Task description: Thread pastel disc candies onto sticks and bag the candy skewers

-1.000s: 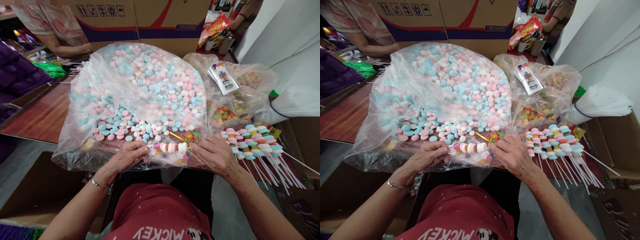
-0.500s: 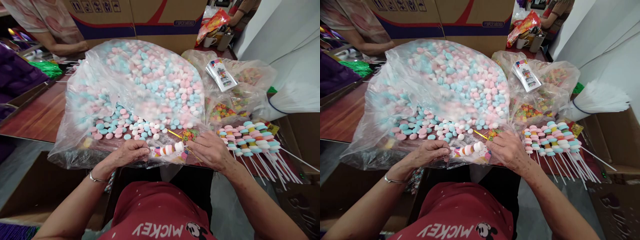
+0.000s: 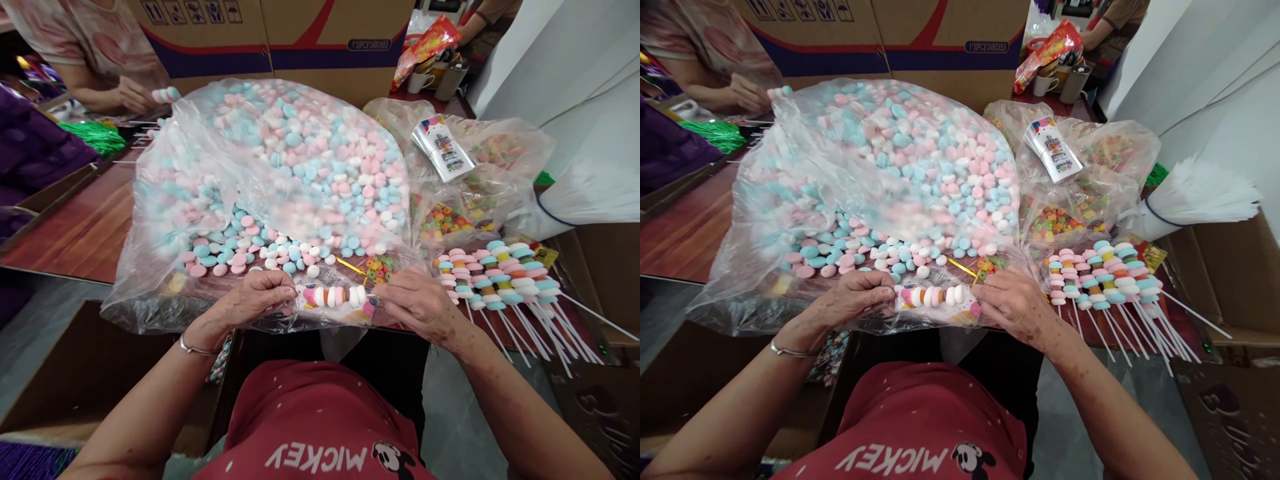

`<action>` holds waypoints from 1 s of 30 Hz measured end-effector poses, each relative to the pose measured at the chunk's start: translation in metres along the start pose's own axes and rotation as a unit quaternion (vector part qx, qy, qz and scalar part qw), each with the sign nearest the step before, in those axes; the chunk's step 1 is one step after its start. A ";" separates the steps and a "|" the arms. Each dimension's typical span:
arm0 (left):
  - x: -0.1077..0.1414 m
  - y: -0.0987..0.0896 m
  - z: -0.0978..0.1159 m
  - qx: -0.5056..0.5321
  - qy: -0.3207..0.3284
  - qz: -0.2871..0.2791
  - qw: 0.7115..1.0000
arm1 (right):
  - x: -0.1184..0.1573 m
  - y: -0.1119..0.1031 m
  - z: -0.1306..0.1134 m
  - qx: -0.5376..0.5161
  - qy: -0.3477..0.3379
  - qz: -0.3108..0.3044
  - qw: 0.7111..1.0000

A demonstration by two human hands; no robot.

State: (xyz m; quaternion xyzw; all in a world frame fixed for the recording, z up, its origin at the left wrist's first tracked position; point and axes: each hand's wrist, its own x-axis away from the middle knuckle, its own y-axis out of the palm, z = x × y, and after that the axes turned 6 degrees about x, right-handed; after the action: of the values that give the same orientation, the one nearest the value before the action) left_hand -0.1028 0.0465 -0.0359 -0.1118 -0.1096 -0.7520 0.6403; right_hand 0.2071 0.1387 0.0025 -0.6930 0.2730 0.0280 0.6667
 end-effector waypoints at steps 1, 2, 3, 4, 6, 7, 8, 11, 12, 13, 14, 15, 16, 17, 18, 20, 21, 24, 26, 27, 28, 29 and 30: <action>0.000 0.000 0.000 -0.004 0.001 -0.004 1.000 | -0.001 -0.001 0.000 0.010 -0.003 0.006 1.000; 0.000 -0.001 0.001 -0.006 0.003 -0.010 1.000 | -0.002 -0.002 -0.001 0.022 -0.006 0.011 1.000; 0.000 -0.001 0.002 -0.007 0.004 -0.016 1.000 | -0.002 -0.002 -0.002 0.032 -0.007 0.014 0.999; 0.000 -0.001 0.003 -0.009 0.006 -0.020 1.000 | -0.003 -0.003 -0.003 0.038 -0.007 0.016 0.999; 0.000 -0.001 0.006 -0.014 0.012 -0.025 1.000 | -0.003 -0.004 -0.006 0.029 -0.002 0.015 0.999; 0.000 -0.001 0.007 -0.016 0.015 -0.029 0.999 | -0.002 -0.003 -0.008 0.015 0.001 0.016 1.000; 0.000 -0.001 0.008 -0.014 0.019 -0.035 0.999 | -0.002 -0.003 -0.009 0.000 0.005 0.016 1.000; 0.000 -0.002 0.008 0.002 0.027 -0.058 0.998 | 0.001 0.001 -0.011 -0.037 0.015 0.005 0.999; 0.000 -0.002 0.007 0.007 0.025 -0.063 0.998 | 0.002 0.002 -0.011 -0.045 0.016 0.003 0.999; 0.000 -0.002 0.006 0.014 0.021 -0.064 0.998 | 0.003 0.004 -0.011 -0.049 0.017 0.001 0.999; 0.000 -0.001 0.005 0.024 0.015 -0.059 0.998 | 0.003 0.005 -0.011 -0.048 0.018 0.003 0.999; -0.001 -0.001 0.004 0.037 0.007 -0.049 0.998 | 0.003 0.006 -0.010 -0.042 0.019 0.007 0.999; -0.001 0.000 0.003 0.050 -0.001 -0.039 0.998 | 0.003 0.007 -0.010 -0.033 0.018 0.013 0.999; -0.001 0.001 0.003 0.062 -0.007 -0.029 0.998 | 0.003 0.007 -0.010 -0.021 0.018 0.017 0.999; -0.001 0.002 0.003 0.069 -0.011 -0.025 0.997 | 0.002 0.008 -0.011 -0.010 0.018 0.019 1.000; -0.002 0.003 0.003 0.070 -0.006 -0.029 0.997 | 0.000 0.007 -0.013 0.014 0.018 0.022 1.000; -0.003 0.003 0.003 0.065 -0.001 -0.032 0.997 | -0.001 0.006 -0.015 0.026 0.018 0.020 0.999; -0.004 0.002 0.003 0.044 0.022 -0.031 0.998 | -0.003 0.004 -0.019 0.054 0.018 0.011 0.998; -0.006 -0.001 0.002 0.029 0.037 -0.024 0.999 | -0.004 0.002 -0.020 0.055 0.017 -0.001 0.998; -0.006 -0.003 0.001 0.021 0.042 -0.021 0.999 | -0.003 0.001 -0.020 0.050 0.015 -0.008 0.999; -0.006 -0.004 0.001 0.015 0.047 -0.018 0.999 | -0.003 0.001 -0.019 0.043 0.013 -0.015 0.999; -0.006 -0.005 0.001 0.008 0.051 -0.015 0.999 | -0.003 0.000 -0.018 0.034 0.011 -0.021 0.999; -0.006 -0.006 0.001 0.001 0.054 -0.013 0.998 | -0.002 0.000 -0.017 0.024 0.010 -0.027 0.999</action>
State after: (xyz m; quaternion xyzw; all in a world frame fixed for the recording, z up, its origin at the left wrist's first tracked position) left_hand -0.1076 0.0528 -0.0370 -0.0691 -0.0768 -0.7654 0.6353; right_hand 0.1997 0.1230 0.0055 -0.6840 0.2619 -0.0034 0.6809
